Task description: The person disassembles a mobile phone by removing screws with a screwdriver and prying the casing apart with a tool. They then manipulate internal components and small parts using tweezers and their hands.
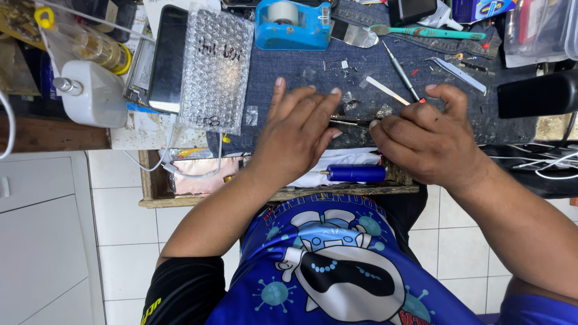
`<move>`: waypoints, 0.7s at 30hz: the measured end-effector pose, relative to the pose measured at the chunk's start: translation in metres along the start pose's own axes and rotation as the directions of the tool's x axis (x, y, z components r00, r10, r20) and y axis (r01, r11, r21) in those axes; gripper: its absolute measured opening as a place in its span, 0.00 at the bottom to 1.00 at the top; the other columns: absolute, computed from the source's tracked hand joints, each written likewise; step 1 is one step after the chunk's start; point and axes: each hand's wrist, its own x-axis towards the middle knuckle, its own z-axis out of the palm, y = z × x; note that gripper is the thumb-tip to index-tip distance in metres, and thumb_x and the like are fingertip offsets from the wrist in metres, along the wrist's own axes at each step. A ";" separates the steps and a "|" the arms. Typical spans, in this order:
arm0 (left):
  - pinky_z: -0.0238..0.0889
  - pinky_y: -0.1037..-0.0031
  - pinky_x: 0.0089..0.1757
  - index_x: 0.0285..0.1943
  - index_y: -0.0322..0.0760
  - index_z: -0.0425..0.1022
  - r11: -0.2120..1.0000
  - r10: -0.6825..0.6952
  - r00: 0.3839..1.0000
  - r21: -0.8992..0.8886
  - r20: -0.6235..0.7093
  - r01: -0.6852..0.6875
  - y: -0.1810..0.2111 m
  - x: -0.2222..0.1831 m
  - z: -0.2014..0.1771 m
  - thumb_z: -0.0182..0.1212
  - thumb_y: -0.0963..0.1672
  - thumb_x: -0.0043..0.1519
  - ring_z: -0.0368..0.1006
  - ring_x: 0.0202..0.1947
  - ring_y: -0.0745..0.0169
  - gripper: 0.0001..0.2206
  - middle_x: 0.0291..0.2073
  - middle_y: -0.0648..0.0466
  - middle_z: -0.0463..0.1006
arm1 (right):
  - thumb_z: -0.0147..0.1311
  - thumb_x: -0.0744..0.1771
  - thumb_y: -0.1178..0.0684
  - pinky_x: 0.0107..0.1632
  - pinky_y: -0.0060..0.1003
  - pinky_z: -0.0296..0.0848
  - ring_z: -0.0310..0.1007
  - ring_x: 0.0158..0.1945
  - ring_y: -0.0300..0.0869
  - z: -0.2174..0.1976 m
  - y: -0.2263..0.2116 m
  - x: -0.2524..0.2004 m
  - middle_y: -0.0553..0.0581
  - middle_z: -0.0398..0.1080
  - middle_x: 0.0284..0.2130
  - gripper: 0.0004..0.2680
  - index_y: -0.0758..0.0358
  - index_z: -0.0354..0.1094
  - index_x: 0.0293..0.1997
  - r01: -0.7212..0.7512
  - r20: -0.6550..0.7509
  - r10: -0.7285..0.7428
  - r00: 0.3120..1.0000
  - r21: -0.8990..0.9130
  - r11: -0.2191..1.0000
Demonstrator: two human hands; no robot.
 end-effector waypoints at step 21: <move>0.32 0.34 0.71 0.52 0.42 0.78 0.974 0.202 0.977 -0.091 -0.066 -0.207 -0.024 -0.010 0.008 0.71 0.41 0.59 0.58 0.72 0.47 0.13 0.59 0.55 0.72 | 0.63 0.67 0.57 0.65 0.50 0.58 0.69 0.43 0.37 0.008 -0.006 -0.005 0.43 0.74 0.37 0.05 0.55 0.79 0.46 -0.105 -0.004 0.105 0.994 0.080 0.991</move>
